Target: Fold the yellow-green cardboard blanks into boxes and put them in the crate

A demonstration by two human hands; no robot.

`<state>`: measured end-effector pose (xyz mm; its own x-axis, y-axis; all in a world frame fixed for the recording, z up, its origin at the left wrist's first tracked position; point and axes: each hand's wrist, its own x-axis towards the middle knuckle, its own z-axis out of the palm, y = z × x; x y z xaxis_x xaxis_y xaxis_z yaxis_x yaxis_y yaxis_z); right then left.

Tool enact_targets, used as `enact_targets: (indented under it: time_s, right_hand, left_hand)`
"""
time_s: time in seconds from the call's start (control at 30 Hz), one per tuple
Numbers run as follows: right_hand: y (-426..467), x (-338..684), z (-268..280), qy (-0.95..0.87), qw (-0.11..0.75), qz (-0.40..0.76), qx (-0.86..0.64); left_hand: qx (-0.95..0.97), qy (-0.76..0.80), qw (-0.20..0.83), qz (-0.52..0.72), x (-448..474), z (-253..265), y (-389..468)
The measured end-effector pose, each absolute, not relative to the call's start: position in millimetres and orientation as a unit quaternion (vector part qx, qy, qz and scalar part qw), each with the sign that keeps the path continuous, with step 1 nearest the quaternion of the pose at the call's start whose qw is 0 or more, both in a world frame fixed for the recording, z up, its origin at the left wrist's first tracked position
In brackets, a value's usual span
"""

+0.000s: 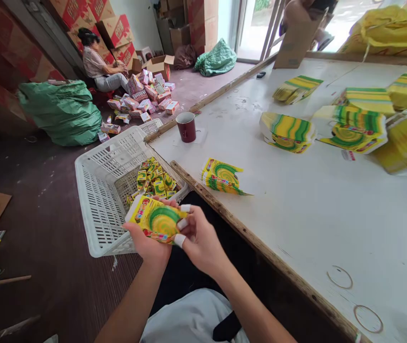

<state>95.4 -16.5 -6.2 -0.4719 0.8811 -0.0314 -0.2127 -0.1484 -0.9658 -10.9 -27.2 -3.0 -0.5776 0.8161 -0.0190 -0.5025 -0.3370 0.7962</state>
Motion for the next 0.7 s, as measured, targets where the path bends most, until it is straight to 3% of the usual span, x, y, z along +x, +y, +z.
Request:
enact_targets:
  time_s: [0.1,0.2,0.4,0.5,0.7]
  right_hand:
    - [-30.5,88.7,-7.2,-0.499,0.357,0.738,-0.281]
    - [-27.7,91.9,-8.9,-0.529,0.337,0.705,-0.331]
    - [-9.3,102.7,-9.3,-0.480,0.401,0.709,-0.325]
    - [-8.2,104.4,-12.3,-0.489,0.402,0.709,-0.311]
    - [-5.9,115.7,-21.6,-0.675,0.424,0.458,-0.394]
  left_hand:
    - [0.144,0.382,0.417,0.812,-8.2,5.7,-22.1]
    - [0.123,0.400,0.413,0.809,-9.2,1.7,-21.0]
    - [0.133,0.448,0.476,0.745,-5.3,-11.8,-29.7]
    - [0.125,0.478,0.457,0.739,-1.2,-17.3,-33.0]
    - [0.180,0.501,0.453,0.715,-12.7,-17.0,-36.8]
